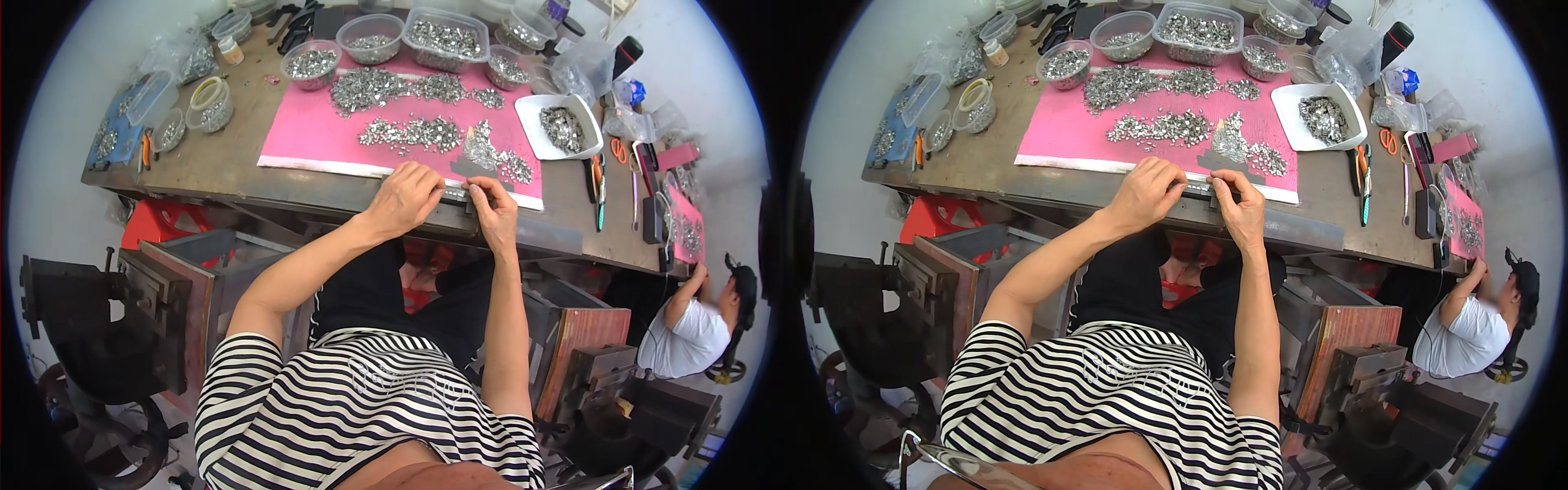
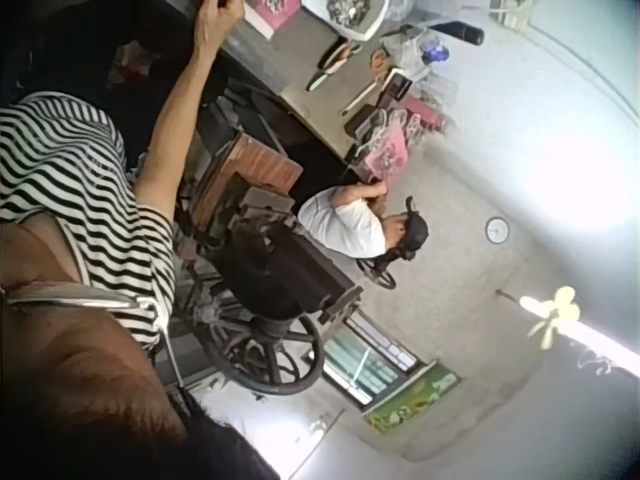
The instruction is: The person places small metal pieces into a metal holder by hand, places the holder into a press machine to press it, and then continues loading metal pieces into the holder.
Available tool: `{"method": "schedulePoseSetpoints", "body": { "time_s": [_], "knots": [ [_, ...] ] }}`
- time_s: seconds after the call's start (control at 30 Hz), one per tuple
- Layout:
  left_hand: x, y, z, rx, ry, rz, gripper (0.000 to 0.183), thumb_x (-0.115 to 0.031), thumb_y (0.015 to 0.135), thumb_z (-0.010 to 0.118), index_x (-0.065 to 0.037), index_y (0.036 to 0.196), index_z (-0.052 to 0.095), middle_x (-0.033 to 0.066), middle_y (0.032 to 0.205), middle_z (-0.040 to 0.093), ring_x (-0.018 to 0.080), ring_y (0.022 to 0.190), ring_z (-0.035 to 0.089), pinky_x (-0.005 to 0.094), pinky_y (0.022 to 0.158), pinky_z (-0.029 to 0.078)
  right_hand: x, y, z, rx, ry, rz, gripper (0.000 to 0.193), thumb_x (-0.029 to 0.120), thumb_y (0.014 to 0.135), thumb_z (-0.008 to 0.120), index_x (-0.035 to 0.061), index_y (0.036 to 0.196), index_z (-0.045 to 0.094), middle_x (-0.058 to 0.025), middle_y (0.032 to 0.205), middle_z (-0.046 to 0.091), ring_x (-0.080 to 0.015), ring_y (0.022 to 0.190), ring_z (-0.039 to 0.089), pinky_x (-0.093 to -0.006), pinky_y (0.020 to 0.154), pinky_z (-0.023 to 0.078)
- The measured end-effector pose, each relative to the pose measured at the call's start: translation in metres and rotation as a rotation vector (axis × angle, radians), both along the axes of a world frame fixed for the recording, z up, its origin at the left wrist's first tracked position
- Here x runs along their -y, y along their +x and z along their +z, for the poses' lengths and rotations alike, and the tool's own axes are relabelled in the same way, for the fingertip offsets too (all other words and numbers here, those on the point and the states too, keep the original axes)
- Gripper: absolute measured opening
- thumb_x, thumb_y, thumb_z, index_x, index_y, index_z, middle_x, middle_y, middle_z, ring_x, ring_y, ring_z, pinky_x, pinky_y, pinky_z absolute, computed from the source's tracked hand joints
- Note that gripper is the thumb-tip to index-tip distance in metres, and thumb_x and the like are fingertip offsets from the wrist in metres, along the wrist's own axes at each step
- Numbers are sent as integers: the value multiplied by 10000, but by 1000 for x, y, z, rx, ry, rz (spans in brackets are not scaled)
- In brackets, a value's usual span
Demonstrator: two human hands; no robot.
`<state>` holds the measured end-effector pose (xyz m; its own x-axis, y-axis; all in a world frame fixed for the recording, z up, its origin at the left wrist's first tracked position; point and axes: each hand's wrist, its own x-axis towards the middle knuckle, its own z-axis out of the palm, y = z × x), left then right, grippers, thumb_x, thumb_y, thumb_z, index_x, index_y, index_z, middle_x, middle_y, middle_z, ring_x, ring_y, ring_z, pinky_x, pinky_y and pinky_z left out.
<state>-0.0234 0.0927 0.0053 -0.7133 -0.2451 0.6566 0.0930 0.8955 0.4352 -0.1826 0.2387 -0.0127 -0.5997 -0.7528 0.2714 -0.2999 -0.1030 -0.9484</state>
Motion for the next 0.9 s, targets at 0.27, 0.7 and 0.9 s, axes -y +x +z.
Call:
{"method": "schedulePoseSetpoints", "body": {
  "time_s": [0.27, 0.7, 0.9],
  "knots": [
    [-1, 5, -9, -90, 48, -6, 107, -68, 869, 688, -21, 943, 626, 131, 900, 629, 340, 856, 622, 422, 761, 511, 8, -3, -1, -60, 20, -28, 140, 93, 980, 666, -4, 1072, 709, -27, 930, 725, -79, 850, 627, -224, 773, 489],
    [-3, 16, -28, -78, -320, 144, 202, -242, 873, 728, -121, 1021, 665, 47, 1026, 668, 274, 1005, 594, 522, 1064, 398, -17, 61, 203, -434, -295, 162, 148, -11, 989, 600, -49, 1112, 673, -98, 1073, 683, -162, 983, 650, -283, 891, 504],
    [10, 33, -11, -120, -166, 192, 561, -281, 853, 757, -100, 1354, 580, 97, 1284, 627, 316, 1148, 548, 520, 1054, 370, -1, 30, 129, -378, 74, 106, 296, 110, 907, 728, -11, 1172, 670, -93, 1012, 709, -151, 856, 668, -302, 764, 531]
  ]
}}
